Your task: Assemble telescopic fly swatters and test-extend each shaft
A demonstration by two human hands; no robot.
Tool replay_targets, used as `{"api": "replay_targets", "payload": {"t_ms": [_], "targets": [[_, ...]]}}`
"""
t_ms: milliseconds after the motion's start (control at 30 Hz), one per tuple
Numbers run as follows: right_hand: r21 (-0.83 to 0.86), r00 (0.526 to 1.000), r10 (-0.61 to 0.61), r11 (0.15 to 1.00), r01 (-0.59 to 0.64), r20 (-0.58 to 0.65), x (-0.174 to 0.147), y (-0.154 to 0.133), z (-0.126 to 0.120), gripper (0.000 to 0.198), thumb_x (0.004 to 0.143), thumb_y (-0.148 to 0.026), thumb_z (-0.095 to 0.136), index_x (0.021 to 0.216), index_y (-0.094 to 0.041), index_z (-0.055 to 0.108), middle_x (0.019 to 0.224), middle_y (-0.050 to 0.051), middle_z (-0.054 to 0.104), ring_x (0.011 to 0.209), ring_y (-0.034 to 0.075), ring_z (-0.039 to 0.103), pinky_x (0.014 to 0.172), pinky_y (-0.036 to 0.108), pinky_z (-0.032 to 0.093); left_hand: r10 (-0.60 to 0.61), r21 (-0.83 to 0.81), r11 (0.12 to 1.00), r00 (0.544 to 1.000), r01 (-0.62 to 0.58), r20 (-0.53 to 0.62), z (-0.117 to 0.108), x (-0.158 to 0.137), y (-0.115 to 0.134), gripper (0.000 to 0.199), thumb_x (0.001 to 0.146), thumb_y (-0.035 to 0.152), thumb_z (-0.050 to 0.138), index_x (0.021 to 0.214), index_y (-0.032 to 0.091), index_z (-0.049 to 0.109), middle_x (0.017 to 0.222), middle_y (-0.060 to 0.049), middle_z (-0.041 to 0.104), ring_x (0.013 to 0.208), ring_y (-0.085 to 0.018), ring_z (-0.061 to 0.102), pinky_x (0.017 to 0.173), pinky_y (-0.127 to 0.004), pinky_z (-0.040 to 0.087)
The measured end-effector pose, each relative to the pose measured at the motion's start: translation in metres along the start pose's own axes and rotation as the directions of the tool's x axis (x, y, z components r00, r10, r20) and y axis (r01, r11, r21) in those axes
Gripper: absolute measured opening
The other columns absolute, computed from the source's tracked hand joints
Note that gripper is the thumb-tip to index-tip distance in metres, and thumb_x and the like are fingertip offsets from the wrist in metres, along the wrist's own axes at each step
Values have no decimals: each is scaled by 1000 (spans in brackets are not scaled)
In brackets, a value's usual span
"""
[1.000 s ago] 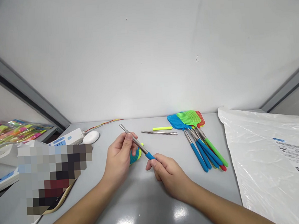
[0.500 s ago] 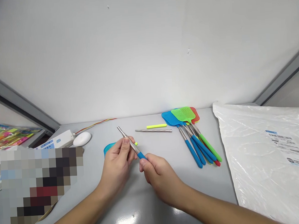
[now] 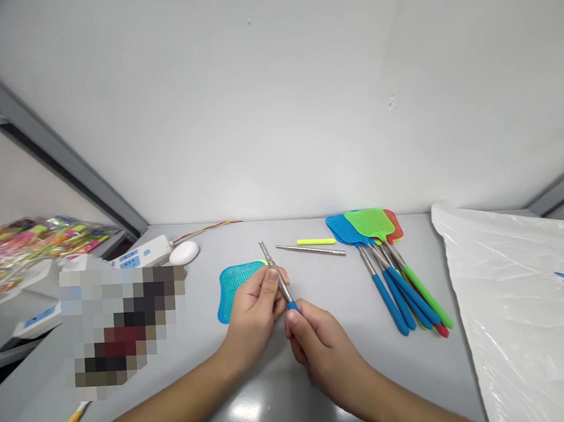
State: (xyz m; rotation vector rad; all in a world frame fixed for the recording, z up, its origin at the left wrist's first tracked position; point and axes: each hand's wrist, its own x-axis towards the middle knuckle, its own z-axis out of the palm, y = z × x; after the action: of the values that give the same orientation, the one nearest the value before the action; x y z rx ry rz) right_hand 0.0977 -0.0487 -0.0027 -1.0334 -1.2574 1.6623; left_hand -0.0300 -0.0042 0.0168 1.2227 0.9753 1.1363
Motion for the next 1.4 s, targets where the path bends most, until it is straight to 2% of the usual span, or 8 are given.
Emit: {"api": "replay_targets", "payload": {"t_ms": [100,233,333,467,733,1000,1233,1400], "targets": [[17,999,-40,999,40,6,1,0,-3,41,94,-52,39,68,-21,45,50,-5,42,45,10,37,46,23,29,21,-40,999,999,-19,48,2,-3,-4,39,93,53,41,88,17,56,51,8,33,45,-7,30,45,-20,26],[132,976,-108,982,134,-188,6,-12,-19,35,90,-53,48,78,-21,54,66,-2,42,64,12,39,58,22,34,49,-51,998,994,-44,93,5,-7,-10,33,91,53,46,92,19,46,65,6,42,54,-7,39,54,-21,33],[310,961,-42,942,129,-273,10,-25,-35,32,90,-55,47,92,-24,58,68,-3,37,64,12,34,59,22,35,-32,148,989,986,7,165,3,-8,-10,39,85,55,55,77,19,40,67,6,41,57,-7,36,53,-21,29],[403,956,-45,900,165,-291,14,-34,-47,32,90,-54,48,90,-24,59,63,-5,28,57,11,22,54,21,32,-148,423,906,913,-29,380,1,-8,-9,37,84,55,55,78,19,47,63,5,45,57,-9,38,50,-21,26],[375,970,-22,920,114,-241,18,-22,-42,30,87,-51,55,89,-22,60,55,-6,32,53,9,27,52,19,30,-12,578,775,907,-257,420,3,-7,-10,34,91,38,44,64,18,36,60,5,40,56,-8,35,52,-23,25],[333,978,-30,938,99,-207,21,-17,-44,28,86,-48,60,87,-20,61,53,-7,33,52,7,30,51,19,29,7,537,805,909,-252,417,1,-6,-14,34,84,24,47,57,18,27,51,7,27,47,-6,25,46,-24,19],[280,955,-63,949,148,-291,19,-29,-47,30,83,-49,62,85,-20,61,55,-7,29,51,7,28,51,20,30,18,507,815,887,-281,462,0,-6,-14,33,81,21,48,56,18,26,49,8,26,45,-5,23,44,-23,16],[223,895,-97,952,212,-435,20,-41,-55,34,86,-53,57,81,-19,60,58,-5,32,53,8,30,50,20,30,6,521,793,858,-316,513,-2,-7,-17,30,79,19,47,57,19,27,50,7,30,46,-6,26,44,-23,19]]}}
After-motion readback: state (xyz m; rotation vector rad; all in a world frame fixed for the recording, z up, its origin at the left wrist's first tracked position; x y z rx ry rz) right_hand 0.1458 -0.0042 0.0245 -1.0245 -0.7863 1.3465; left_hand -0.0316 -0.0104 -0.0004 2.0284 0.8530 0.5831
